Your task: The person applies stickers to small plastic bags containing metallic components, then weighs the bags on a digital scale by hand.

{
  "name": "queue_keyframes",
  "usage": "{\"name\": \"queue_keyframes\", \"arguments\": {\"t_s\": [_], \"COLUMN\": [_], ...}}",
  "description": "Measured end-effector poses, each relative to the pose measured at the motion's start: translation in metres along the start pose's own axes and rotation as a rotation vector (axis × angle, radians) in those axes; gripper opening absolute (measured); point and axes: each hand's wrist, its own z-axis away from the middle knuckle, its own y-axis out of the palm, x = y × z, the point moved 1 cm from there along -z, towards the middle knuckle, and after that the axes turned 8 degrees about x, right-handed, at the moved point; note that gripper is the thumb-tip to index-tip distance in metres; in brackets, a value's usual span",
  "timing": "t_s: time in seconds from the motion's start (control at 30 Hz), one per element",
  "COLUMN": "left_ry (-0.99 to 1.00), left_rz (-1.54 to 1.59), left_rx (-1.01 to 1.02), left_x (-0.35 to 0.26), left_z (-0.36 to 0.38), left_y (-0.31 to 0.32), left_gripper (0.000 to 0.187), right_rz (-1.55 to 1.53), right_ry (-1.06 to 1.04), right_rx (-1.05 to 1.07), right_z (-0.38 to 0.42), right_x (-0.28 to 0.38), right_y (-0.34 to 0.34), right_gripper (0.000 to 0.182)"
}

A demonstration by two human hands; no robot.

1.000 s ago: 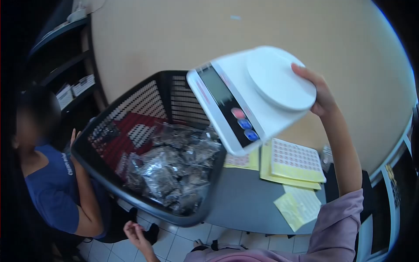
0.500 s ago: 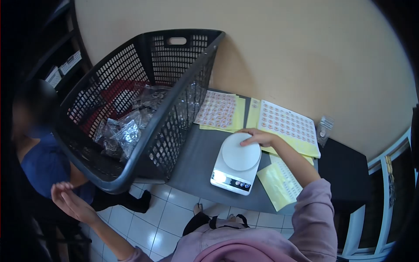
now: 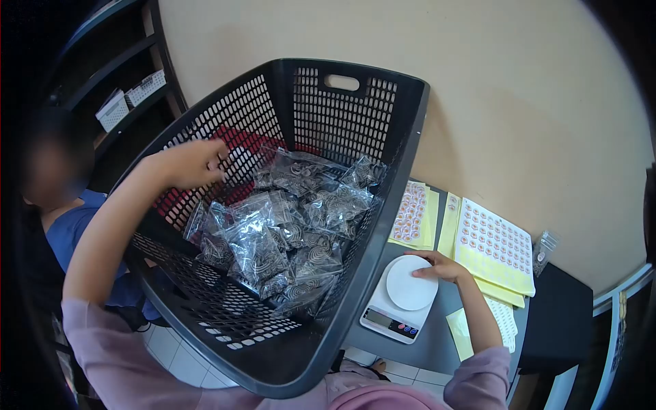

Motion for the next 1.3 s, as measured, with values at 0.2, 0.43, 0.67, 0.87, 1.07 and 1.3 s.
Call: {"name": "queue_keyframes", "arguments": {"t_s": [0.2,0.43,0.67,0.87,1.07,1.3], "left_ry": [-0.079,-0.164,-0.020,0.058,0.032,0.100], "left_rz": [-0.249,-0.246,-0.056,0.005,0.187,0.391], "left_rx": [0.659,0.675,0.829,0.753,0.380,-0.654], "left_x": [-0.005,0.051,0.029,-0.011,-0.035,-0.090], "left_z": [-0.078,-0.091,-0.100,-0.094,-0.056,0.013], "left_y": [0.080,0.181,0.125,0.054,-0.020,-0.099], "left_gripper": [0.062,0.088,0.050,0.017,0.013,0.023], "right_rz": [0.280,0.545,0.888,1.003,1.008,0.635], "right_ry": [-0.033,-0.236,-0.197,-0.159,-0.134,-0.391], "right_rx": [-0.284,-0.789,-1.070,-1.031,-1.016,-1.154], "right_z": [0.006,0.015,0.072,0.073,0.073,0.081], "right_x": [0.001,-0.006,-0.027,-0.030,-0.029,-0.044], "right_y": [0.016,0.056,0.182,0.189,0.191,0.186], "right_gripper": [0.053,0.038,0.028,0.031,0.034,0.028]}}
